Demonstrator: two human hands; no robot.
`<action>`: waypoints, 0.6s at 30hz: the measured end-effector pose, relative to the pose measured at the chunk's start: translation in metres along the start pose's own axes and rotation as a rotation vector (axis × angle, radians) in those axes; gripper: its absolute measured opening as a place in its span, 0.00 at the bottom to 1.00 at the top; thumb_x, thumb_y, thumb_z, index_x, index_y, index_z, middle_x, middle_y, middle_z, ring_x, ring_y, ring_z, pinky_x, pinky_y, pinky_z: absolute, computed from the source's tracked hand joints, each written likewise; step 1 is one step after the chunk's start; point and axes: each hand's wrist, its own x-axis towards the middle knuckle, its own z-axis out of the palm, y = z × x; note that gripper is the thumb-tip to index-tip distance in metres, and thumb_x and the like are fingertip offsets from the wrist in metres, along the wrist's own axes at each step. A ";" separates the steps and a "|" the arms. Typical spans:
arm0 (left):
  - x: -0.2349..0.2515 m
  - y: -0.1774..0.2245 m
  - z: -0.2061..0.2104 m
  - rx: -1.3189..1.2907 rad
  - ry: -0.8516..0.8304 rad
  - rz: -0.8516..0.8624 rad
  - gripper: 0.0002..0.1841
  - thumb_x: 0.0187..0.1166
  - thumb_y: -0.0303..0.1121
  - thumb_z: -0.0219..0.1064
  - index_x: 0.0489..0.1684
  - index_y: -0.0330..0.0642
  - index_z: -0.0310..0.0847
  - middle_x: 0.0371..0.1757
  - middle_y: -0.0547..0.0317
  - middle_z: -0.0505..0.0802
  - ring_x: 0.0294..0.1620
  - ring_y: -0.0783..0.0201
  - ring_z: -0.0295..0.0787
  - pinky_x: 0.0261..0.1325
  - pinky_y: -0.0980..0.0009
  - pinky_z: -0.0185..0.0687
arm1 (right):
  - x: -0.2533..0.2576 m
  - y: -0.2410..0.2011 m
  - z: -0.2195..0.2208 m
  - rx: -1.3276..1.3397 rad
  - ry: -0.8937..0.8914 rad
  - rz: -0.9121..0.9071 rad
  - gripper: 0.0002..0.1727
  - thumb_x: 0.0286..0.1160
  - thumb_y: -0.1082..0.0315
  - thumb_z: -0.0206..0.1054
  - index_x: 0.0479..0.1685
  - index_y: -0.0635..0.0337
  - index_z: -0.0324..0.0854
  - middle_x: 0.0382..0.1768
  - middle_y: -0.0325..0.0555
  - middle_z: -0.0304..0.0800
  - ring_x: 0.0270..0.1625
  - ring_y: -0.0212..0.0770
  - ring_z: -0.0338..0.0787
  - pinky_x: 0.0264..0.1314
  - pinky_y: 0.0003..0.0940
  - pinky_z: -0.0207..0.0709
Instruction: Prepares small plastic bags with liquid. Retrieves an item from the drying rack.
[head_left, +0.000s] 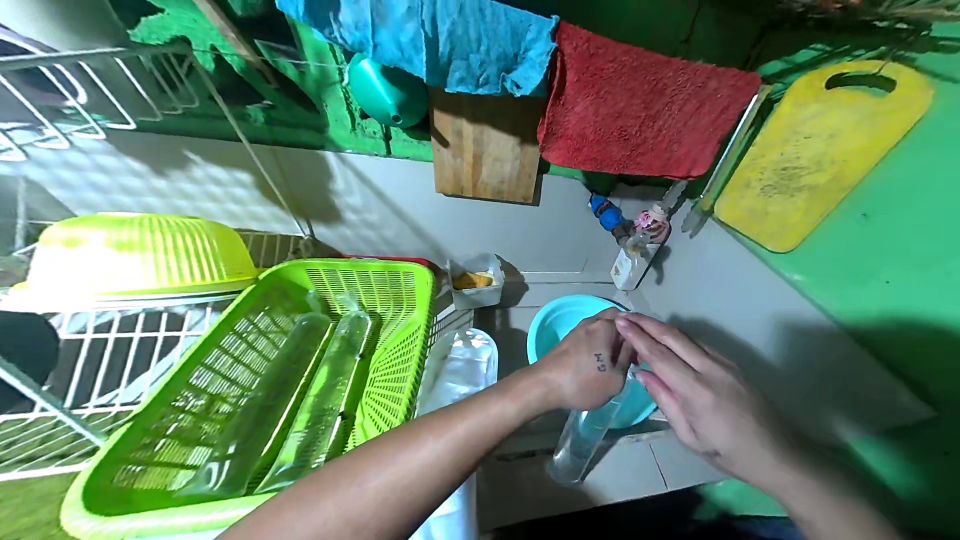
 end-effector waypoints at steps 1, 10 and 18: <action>0.001 0.001 0.000 -0.001 -0.025 -0.005 0.11 0.89 0.30 0.58 0.40 0.38 0.85 0.43 0.57 0.85 0.43 0.67 0.82 0.50 0.69 0.80 | 0.004 0.004 -0.003 -0.031 -0.015 -0.006 0.27 0.80 0.63 0.63 0.80 0.54 0.76 0.71 0.43 0.84 0.59 0.40 0.91 0.57 0.36 0.88; 0.008 0.003 -0.012 0.076 -0.257 0.103 0.16 0.91 0.37 0.58 0.41 0.36 0.88 0.49 0.53 0.86 0.51 0.64 0.83 0.56 0.66 0.79 | 0.019 0.037 -0.032 0.288 -0.244 0.077 0.18 0.64 0.60 0.76 0.54 0.54 0.91 0.29 0.30 0.88 0.30 0.21 0.85 0.34 0.18 0.82; 0.016 0.017 -0.024 0.133 -0.284 0.014 0.09 0.82 0.35 0.70 0.46 0.37 0.90 0.53 0.52 0.90 0.56 0.62 0.86 0.62 0.63 0.82 | 0.005 0.034 -0.013 0.003 -0.123 0.110 0.14 0.75 0.61 0.60 0.26 0.46 0.89 0.28 0.33 0.77 0.29 0.32 0.82 0.26 0.29 0.78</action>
